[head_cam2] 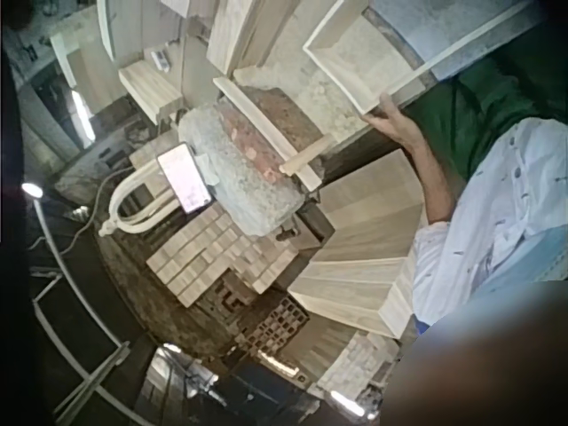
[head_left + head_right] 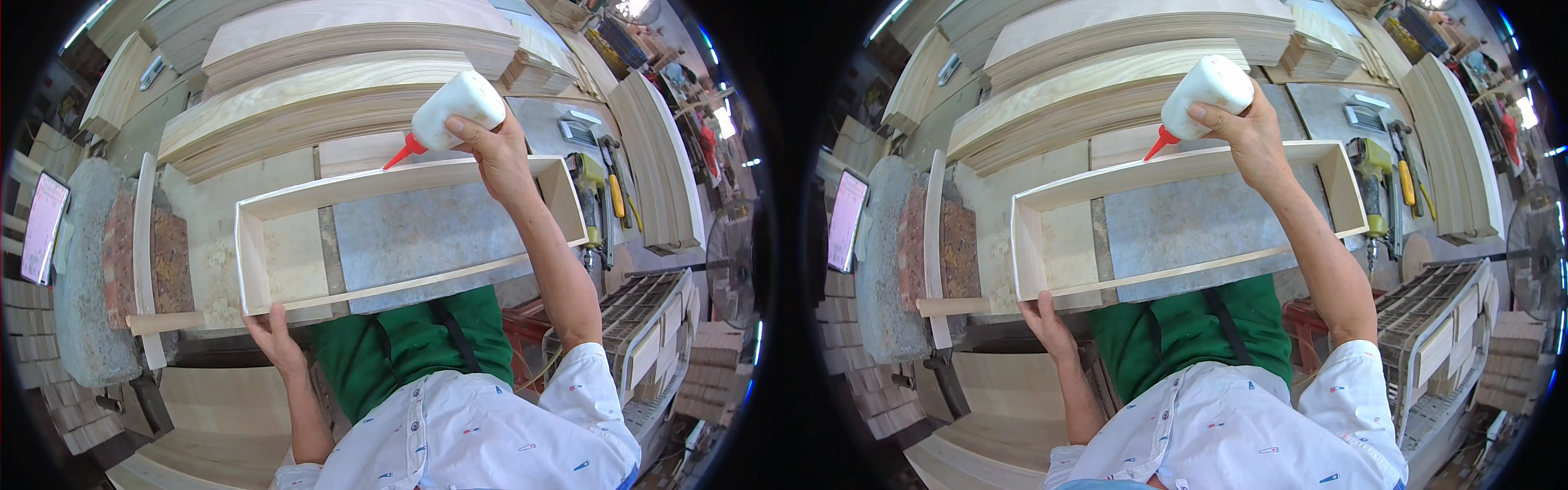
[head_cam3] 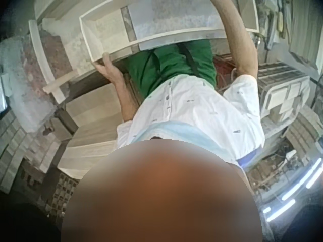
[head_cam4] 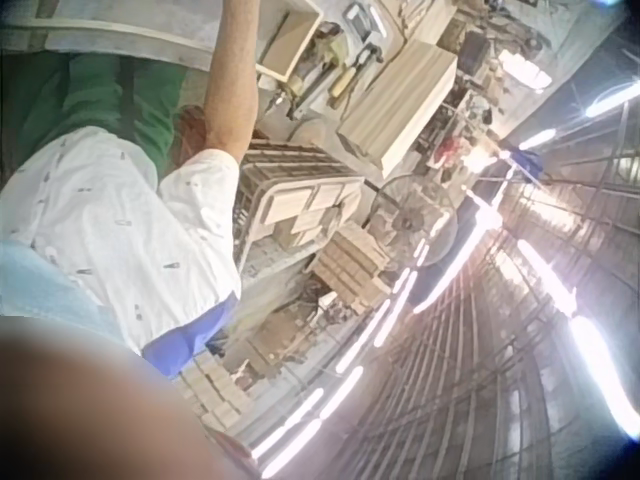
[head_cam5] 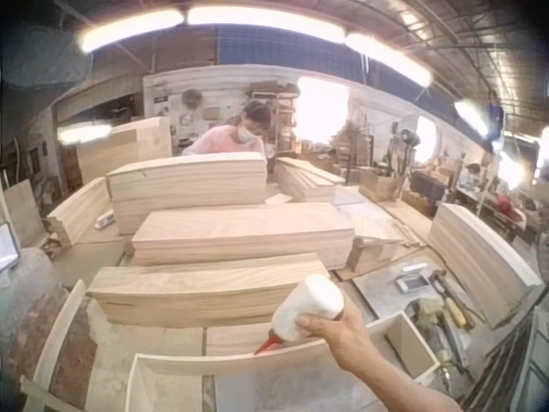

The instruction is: Applying glue and using a pneumatic nail gun to assemble wooden drawer components at a workbench.

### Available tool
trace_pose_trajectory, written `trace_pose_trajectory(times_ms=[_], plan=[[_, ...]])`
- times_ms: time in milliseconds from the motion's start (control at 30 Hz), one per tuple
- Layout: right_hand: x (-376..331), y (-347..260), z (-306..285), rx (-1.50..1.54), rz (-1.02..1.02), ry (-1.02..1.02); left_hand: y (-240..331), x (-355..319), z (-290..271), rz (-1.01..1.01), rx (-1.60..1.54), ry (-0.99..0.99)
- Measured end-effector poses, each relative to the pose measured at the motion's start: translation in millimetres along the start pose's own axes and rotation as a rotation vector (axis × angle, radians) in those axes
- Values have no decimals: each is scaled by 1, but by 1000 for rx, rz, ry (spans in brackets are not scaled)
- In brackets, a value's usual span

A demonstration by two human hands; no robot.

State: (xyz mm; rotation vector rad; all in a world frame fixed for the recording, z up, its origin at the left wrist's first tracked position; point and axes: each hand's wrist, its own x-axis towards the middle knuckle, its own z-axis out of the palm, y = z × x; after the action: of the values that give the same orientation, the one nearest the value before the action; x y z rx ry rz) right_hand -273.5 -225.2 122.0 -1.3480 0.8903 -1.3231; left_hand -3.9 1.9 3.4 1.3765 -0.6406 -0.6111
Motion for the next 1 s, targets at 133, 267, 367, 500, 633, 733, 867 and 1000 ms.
trace_pose_trajectory(times_ms=[133,267,367,500,633,733,867,1000], plan=[[-4,-6,-30,-6,-7,57,3,-1,2,-7,4,-14],[-11,-13,-62,-13,-3,107,-2,1,0,20,-8,-34],[-17,-16,-81,-17,-27,161,-6,2,-2,22,-4,-23],[-21,-20,-110,-106,-36,224,-9,4,-5,30,-29,-23],[-28,-25,-133,-66,-60,283,-13,5,-8,29,-36,-18],[-30,-26,-153,-83,-75,328,-13,5,-6,41,-42,12],[-35,-30,-175,-115,-80,420,-18,7,-10,21,-19,6],[-38,-32,-195,-95,-115,483,-17,6,-10,7,-24,17]])
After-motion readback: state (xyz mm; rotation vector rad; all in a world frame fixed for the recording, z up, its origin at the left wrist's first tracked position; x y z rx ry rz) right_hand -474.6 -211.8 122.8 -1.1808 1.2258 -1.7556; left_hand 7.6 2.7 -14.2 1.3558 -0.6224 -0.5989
